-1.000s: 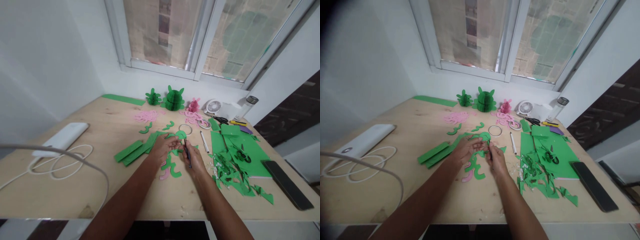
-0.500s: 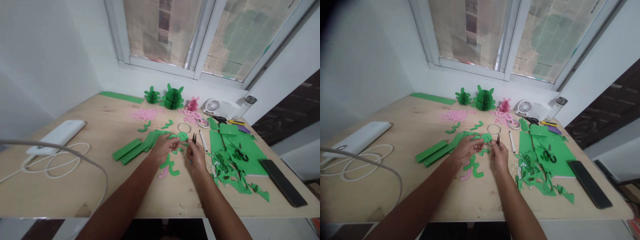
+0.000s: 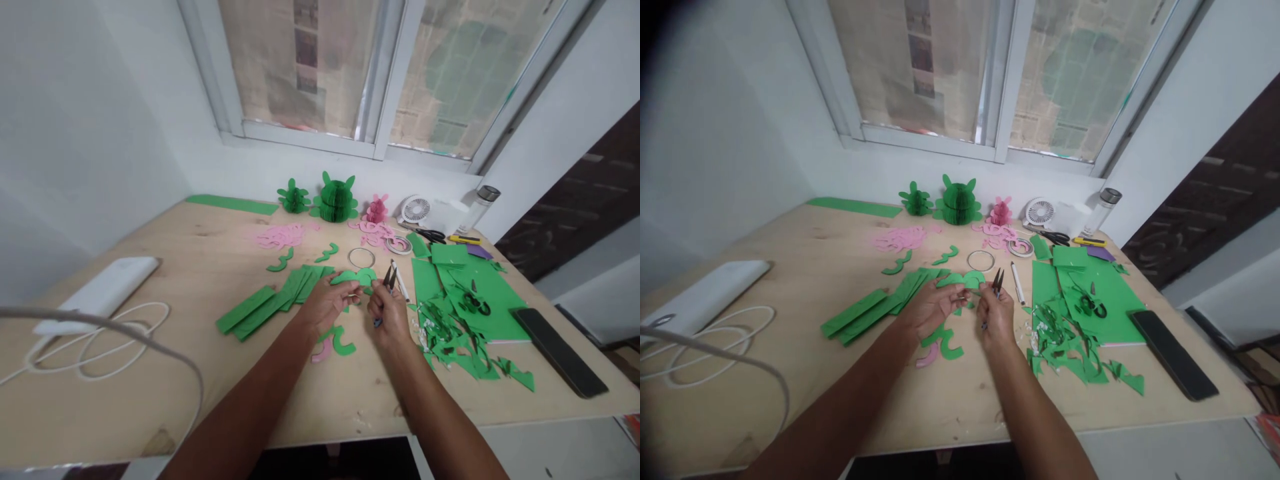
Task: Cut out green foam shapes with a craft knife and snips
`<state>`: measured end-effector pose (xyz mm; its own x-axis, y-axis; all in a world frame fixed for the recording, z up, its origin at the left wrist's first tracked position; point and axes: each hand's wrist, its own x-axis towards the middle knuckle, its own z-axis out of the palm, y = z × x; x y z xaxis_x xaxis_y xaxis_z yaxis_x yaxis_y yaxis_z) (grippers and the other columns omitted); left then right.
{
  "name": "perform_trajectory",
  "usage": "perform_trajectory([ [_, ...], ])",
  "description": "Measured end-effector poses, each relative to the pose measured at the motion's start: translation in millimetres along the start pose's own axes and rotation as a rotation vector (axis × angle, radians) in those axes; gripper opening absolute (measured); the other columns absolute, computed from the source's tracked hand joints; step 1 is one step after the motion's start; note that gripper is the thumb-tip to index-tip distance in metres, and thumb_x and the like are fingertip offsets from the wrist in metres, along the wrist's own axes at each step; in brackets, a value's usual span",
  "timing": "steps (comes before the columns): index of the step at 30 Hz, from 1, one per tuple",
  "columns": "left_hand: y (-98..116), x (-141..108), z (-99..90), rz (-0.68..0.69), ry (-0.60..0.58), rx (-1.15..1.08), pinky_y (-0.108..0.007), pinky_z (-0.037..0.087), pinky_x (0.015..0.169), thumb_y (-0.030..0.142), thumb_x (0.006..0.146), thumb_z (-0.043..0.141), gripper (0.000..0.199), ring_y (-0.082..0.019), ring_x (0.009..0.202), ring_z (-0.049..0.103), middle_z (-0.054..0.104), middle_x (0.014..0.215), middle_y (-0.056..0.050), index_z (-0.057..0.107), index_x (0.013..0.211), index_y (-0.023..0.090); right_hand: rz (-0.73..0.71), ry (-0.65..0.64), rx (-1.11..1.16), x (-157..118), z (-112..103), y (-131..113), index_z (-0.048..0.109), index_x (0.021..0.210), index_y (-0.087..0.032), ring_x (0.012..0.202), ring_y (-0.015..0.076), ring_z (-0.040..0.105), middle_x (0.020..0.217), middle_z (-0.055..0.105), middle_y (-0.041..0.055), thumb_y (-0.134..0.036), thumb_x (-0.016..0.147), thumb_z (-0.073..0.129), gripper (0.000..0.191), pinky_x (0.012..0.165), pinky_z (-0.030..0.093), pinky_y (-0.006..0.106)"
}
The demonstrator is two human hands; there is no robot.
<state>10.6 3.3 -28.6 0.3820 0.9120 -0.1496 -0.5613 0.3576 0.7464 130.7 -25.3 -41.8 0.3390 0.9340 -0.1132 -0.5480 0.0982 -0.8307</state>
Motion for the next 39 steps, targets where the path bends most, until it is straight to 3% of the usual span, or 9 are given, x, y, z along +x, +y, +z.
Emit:
perform_trajectory([
  [13, -9, -1, 4.7, 0.049, 0.105, 0.040, -0.025, 0.045, 0.059, 0.022, 0.057, 0.082, 0.019, -0.012, 0.059, 0.059, 0.066, 0.063, -0.003, 0.068, 0.065, 0.013, -0.034, 0.017, -0.123, -3, 4, 1, 0.057, 0.071, -0.018, 0.035, 0.0030, 0.022, 0.043, 0.035, -0.0121, -0.044, 0.052, 0.085, 0.043, 0.033, 0.012, 0.018],
  [16, -7, 0, 3.2, 0.071, 0.150, 0.022, -0.025, 0.045, 0.059, 0.023, 0.057, 0.082, 0.019, -0.012, 0.061, 0.060, 0.066, 0.064, -0.003, 0.068, 0.065, 0.012, -0.039, -0.026, -0.170, -5, 3, 0, 0.057, 0.066, -0.017, 0.037, 0.0037, 0.022, 0.044, 0.037, -0.0100, -0.050, 0.059, 0.081, 0.041, 0.035, 0.012, 0.020],
  [19, -4, 2, 0.8, 0.089, 0.197, -0.002, -0.024, 0.045, 0.062, 0.024, 0.058, 0.080, 0.019, -0.013, 0.063, 0.061, 0.067, 0.066, -0.004, 0.068, 0.067, 0.012, -0.035, -0.088, -0.224, -7, 2, -1, 0.063, 0.074, -0.016, 0.038, 0.0052, 0.026, 0.048, 0.042, -0.0072, -0.059, 0.069, 0.071, 0.044, 0.036, 0.013, 0.021],
  [23, 1, 3, -1.6, 0.095, 0.241, -0.043, -0.024, 0.046, 0.063, 0.024, 0.058, 0.079, 0.019, -0.013, 0.065, 0.062, 0.068, 0.068, -0.005, 0.067, 0.067, 0.012, -0.020, -0.134, -0.289, -10, 4, 0, 0.065, 0.075, -0.015, 0.037, 0.0058, 0.026, 0.046, 0.041, -0.0070, -0.065, 0.072, 0.065, 0.049, 0.036, 0.014, 0.021],
  [39, 0, 0, 7.0, 0.123, 0.243, -0.080, -0.025, 0.046, 0.061, 0.022, 0.058, 0.078, 0.016, -0.012, 0.060, 0.060, 0.064, 0.060, -0.002, 0.065, 0.060, 0.013, 0.022, -0.221, -0.375, -14, 9, 5, 0.055, 0.059, -0.018, 0.037, 0.0064, 0.024, 0.043, 0.038, -0.0071, -0.067, 0.070, 0.066, 0.051, 0.037, 0.012, 0.023],
])
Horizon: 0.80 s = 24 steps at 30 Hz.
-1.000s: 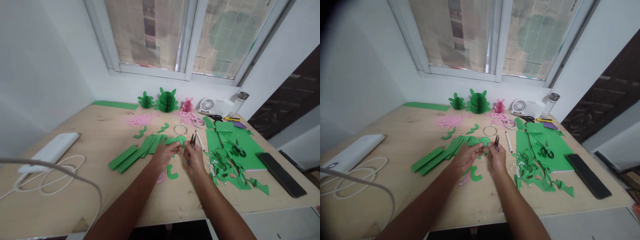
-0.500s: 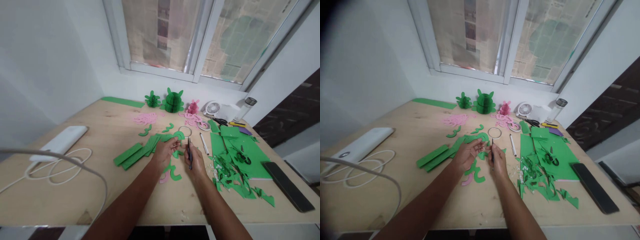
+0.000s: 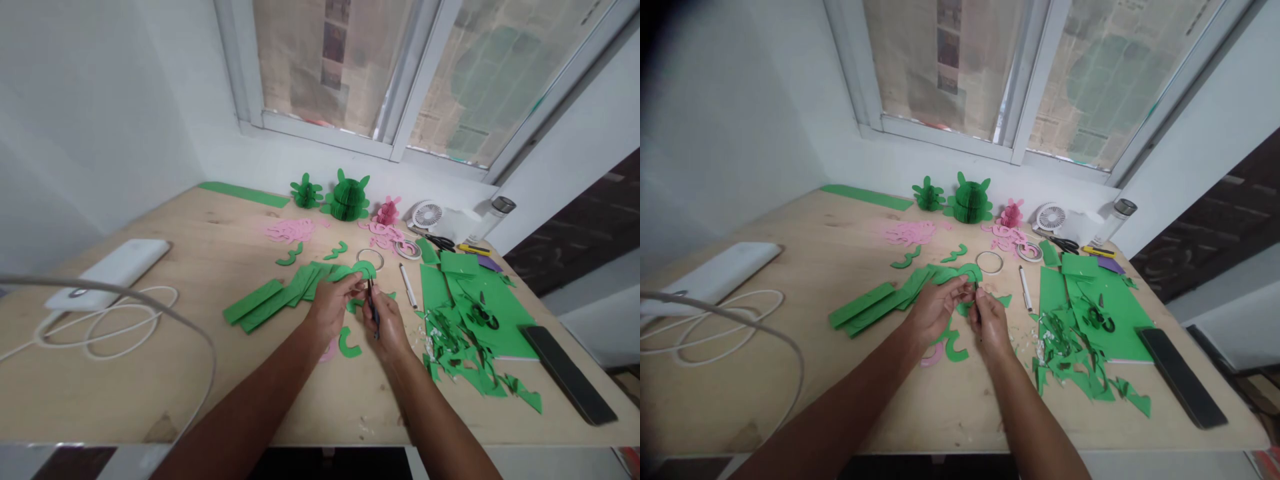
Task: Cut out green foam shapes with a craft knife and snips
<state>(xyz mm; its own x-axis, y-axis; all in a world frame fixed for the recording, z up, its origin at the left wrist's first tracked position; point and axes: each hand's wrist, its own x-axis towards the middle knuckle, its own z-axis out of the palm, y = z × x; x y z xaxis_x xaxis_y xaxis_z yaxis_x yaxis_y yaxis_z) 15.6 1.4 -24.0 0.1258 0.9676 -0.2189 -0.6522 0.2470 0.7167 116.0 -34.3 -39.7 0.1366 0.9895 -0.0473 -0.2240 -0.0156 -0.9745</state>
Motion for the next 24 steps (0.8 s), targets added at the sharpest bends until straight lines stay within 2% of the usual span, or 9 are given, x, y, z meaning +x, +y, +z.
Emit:
perform_trajectory([
  [4, 0.1, -3.3, 3.1, 0.038, 0.025, 0.029, -0.025, 0.047, 0.062, 0.022, 0.060, 0.078, 0.016, -0.013, 0.060, 0.060, 0.064, 0.059, -0.002, 0.064, 0.058, 0.014, 0.010, 0.004, 0.002, -0.6, 1.4, -1.2, 0.047, 0.051, -0.020, 0.037, 0.0060, 0.021, 0.041, 0.034, -0.0074, -0.069, 0.069, 0.065, 0.056, 0.036, 0.012, 0.023],
  [17, -1.9, -5.8, 6.4, 0.062, 0.054, 0.006, -0.028, 0.050, 0.066, 0.017, 0.055, 0.077, 0.013, -0.013, 0.059, 0.060, 0.064, 0.059, 0.000, 0.064, 0.056, 0.014, 0.011, 0.008, 0.048, -0.1, 0.6, 1.8, 0.053, 0.062, -0.019, 0.038, 0.0069, 0.021, 0.043, 0.036, -0.0075, -0.064, 0.072, 0.066, 0.047, 0.037, 0.011, 0.024],
  [24, -2.2, -8.1, 7.6, 0.046, 0.053, 0.008, -0.027, 0.050, 0.067, 0.018, 0.055, 0.078, 0.014, -0.013, 0.061, 0.061, 0.064, 0.060, 0.000, 0.064, 0.057, 0.014, 0.016, 0.009, 0.053, 1.6, -1.9, 5.1, 0.050, 0.059, -0.020, 0.038, 0.0069, 0.023, 0.043, 0.036, -0.0074, -0.064, 0.073, 0.066, 0.049, 0.037, 0.012, 0.024],
])
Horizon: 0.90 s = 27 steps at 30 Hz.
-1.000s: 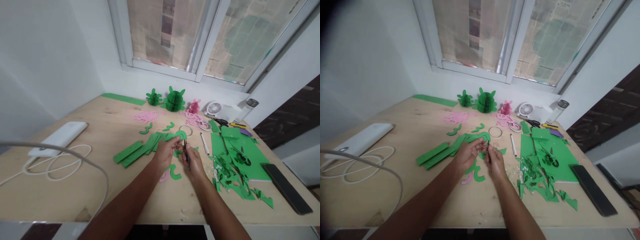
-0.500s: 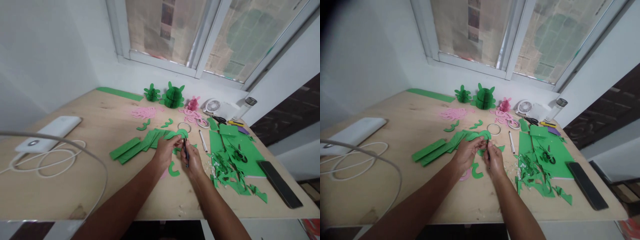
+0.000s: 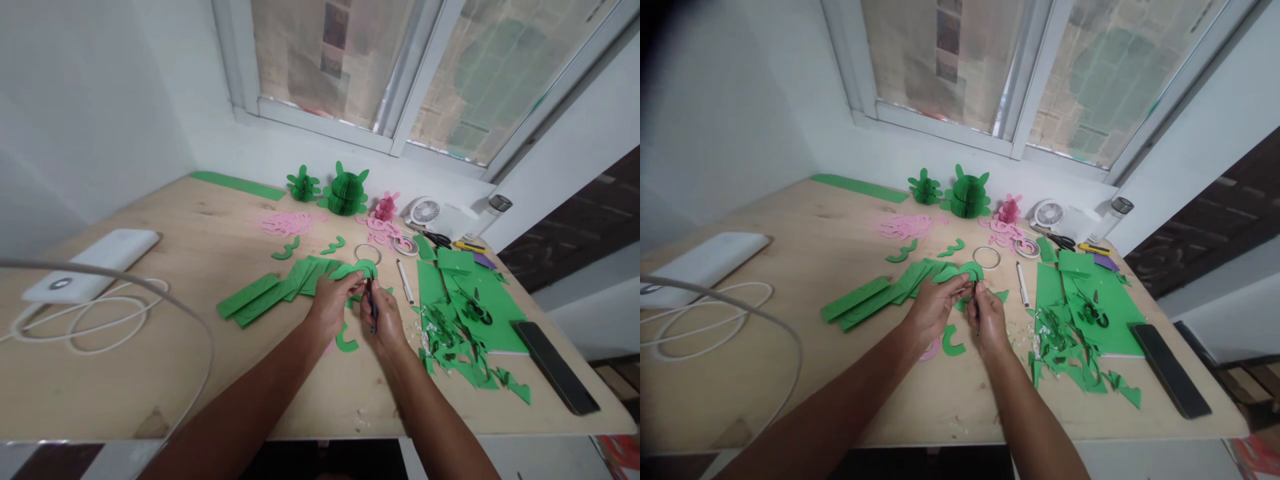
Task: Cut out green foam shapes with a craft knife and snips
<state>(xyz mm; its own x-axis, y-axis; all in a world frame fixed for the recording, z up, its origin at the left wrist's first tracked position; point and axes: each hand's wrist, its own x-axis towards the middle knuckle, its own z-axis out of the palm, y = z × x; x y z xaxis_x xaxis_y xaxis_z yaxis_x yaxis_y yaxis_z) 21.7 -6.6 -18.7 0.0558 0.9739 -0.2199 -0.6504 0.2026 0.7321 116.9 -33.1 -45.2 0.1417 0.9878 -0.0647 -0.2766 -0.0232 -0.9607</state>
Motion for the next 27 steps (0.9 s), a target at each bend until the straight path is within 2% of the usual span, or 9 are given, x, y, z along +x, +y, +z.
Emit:
perform_trajectory([
  [12, -1.0, -0.9, 2.9, 0.008, 0.022, -0.034, -0.026, 0.051, 0.063, 0.018, 0.049, 0.079, 0.016, -0.012, 0.058, 0.060, 0.063, 0.056, 0.000, 0.064, 0.054, 0.014, 0.021, -0.001, 0.087, 0.5, 0.8, 0.6, 0.052, 0.062, -0.018, 0.036, 0.0047, 0.022, 0.042, 0.037, -0.0084, -0.061, 0.070, 0.071, 0.047, 0.036, 0.010, 0.022],
  [27, -0.7, -0.8, 1.7, -0.001, 0.031, -0.004, -0.026, 0.050, 0.063, 0.020, 0.049, 0.080, 0.017, -0.013, 0.058, 0.061, 0.066, 0.059, -0.002, 0.066, 0.055, 0.014, 0.051, -0.007, 0.121, 1.8, -0.2, 1.6, 0.056, 0.065, -0.017, 0.035, 0.0037, 0.022, 0.041, 0.035, -0.0094, -0.061, 0.069, 0.071, 0.048, 0.035, 0.009, 0.022],
])
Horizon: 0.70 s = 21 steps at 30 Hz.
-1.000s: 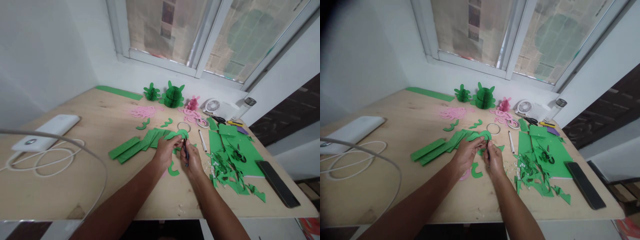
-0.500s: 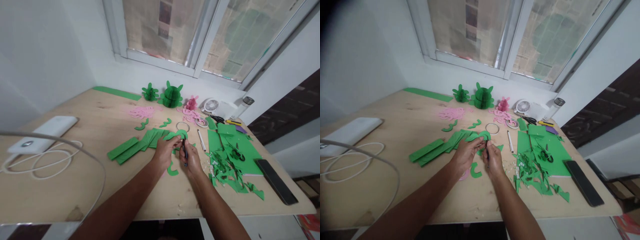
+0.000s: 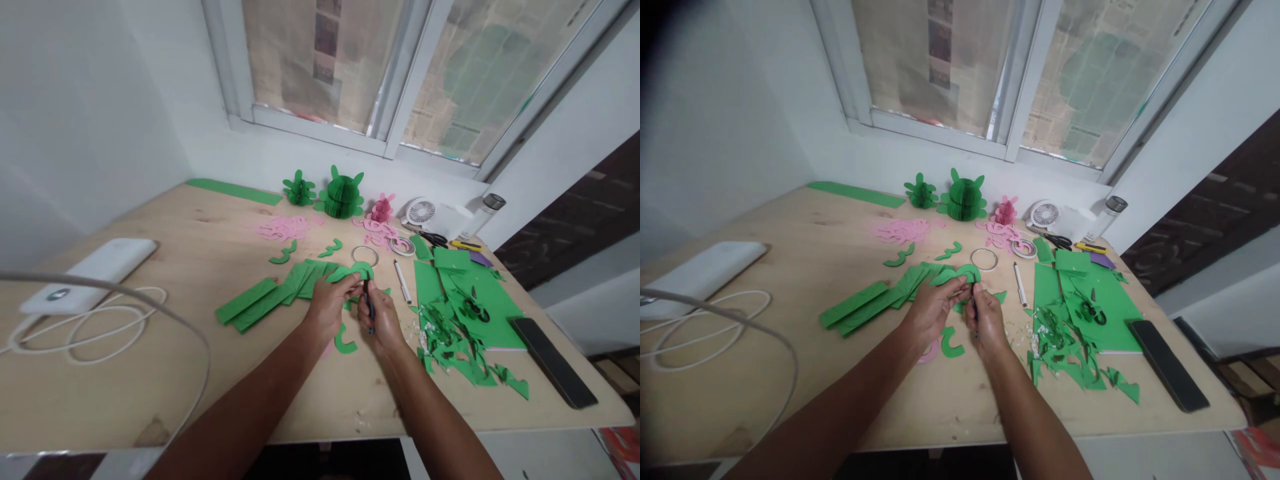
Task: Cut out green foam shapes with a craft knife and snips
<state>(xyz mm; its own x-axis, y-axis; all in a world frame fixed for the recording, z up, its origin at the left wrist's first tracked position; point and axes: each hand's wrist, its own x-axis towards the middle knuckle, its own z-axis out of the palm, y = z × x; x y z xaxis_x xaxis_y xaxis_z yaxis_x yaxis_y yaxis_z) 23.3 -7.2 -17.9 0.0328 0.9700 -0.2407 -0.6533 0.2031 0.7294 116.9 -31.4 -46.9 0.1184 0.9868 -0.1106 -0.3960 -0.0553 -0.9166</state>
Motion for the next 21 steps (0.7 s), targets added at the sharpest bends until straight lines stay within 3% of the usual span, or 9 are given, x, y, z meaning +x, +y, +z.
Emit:
perform_trajectory([
  [21, 0.1, 0.1, -0.1, -0.001, 0.012, 0.012, -0.026, 0.049, 0.062, 0.020, 0.048, 0.080, 0.017, -0.013, 0.058, 0.060, 0.065, 0.059, -0.002, 0.065, 0.054, 0.014, 0.029, -0.012, 0.016, 1.0, -0.9, 1.4, 0.055, 0.066, -0.017, 0.035, 0.0041, 0.021, 0.041, 0.037, -0.0092, -0.062, 0.068, 0.072, 0.047, 0.034, 0.010, 0.021],
])
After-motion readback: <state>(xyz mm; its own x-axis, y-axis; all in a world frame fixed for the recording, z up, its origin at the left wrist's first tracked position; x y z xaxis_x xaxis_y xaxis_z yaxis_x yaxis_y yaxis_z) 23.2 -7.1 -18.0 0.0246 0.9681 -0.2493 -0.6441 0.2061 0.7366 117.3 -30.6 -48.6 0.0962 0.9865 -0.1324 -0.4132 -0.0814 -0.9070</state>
